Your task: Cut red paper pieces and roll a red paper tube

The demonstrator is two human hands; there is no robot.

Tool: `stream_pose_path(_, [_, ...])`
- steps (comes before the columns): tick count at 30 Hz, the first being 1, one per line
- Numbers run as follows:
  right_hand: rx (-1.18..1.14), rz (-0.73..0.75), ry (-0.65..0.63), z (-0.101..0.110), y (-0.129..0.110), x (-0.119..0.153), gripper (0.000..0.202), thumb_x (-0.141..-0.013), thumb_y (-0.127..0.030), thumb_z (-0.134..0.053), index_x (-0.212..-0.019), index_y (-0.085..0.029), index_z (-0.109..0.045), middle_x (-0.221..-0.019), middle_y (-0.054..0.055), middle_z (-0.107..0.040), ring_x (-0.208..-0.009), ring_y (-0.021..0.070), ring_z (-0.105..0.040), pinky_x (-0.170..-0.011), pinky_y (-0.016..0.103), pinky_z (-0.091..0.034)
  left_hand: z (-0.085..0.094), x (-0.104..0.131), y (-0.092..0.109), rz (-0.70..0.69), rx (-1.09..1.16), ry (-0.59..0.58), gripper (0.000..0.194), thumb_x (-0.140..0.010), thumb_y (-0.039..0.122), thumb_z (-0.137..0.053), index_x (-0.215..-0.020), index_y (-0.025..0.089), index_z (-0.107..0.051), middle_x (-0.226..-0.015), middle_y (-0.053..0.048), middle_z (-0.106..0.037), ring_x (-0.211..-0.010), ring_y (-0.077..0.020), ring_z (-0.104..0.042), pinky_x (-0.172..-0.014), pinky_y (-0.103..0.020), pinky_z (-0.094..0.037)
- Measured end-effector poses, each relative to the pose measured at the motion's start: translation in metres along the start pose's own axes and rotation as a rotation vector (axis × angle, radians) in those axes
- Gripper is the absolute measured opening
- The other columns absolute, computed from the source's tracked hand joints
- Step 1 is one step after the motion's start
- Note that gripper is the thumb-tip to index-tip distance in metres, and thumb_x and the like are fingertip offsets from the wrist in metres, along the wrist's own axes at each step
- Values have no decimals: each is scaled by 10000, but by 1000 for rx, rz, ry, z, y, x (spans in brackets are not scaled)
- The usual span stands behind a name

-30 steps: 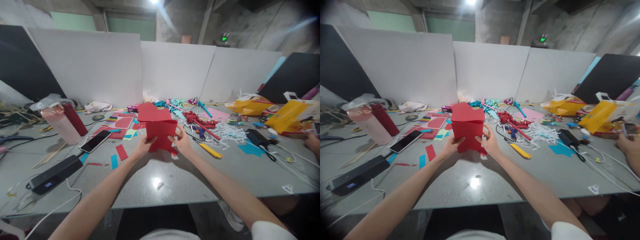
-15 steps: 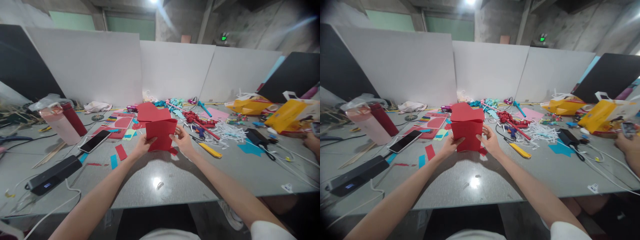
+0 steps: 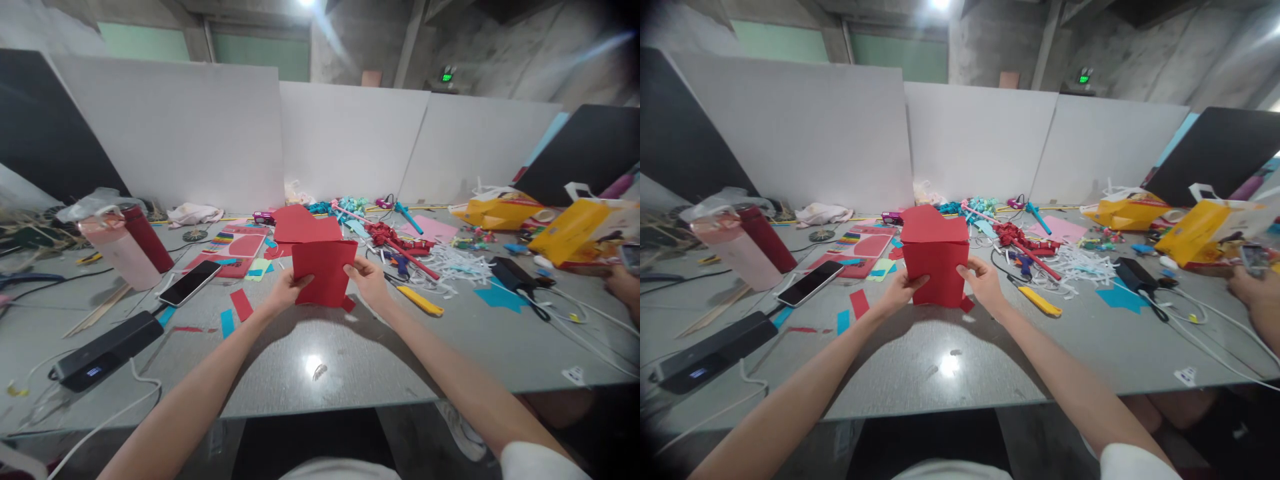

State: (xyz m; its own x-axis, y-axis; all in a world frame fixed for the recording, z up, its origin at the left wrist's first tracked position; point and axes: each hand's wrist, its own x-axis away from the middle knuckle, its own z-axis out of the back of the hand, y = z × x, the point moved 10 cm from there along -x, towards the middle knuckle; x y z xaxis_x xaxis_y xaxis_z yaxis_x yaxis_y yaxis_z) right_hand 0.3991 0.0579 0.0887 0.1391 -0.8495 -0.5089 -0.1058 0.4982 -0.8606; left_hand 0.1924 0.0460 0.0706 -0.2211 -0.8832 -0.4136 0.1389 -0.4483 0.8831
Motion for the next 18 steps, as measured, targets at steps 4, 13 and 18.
stream_pose_path(4, [18, -38, 25, 3, 0, 0, 357, -855, -550, -800, -1031, -240, -820, -948, 50, -801, -885, 248, -715, -827, 378, -563, -3, 1, -4, 47, 14, -34, 456, -866, 534, -699, -1086, 140, -772, -1109, -130, -777, -1001, -311, -702, -870, -419, -583])
stream_pose_path(13, [131, -5, 132, 18, -16, -1, 548, -871, -722, -692, -719, -196, -726, -702, 23, -664, -714, 197, -587, -662, 312, -471, -17, 9, -7, 163, 131, -89, 498, -883, 550, -732, -1210, 175, -728, -1263, -139, -753, -1118, -332, -715, -899, -428, -600])
stream_pose_path(18, [134, -4, 132, 19, -19, 0, 561, -853, -740, -693, -670, -211, -680, -636, 18, -585, -686, 200, -550, -618, 316, -440, -22, 13, -8, 218, 165, -141, 517, -864, 558, -765, -1184, 153, -743, -1231, -169, -760, -1059, -336, -737, -868, -438, -601])
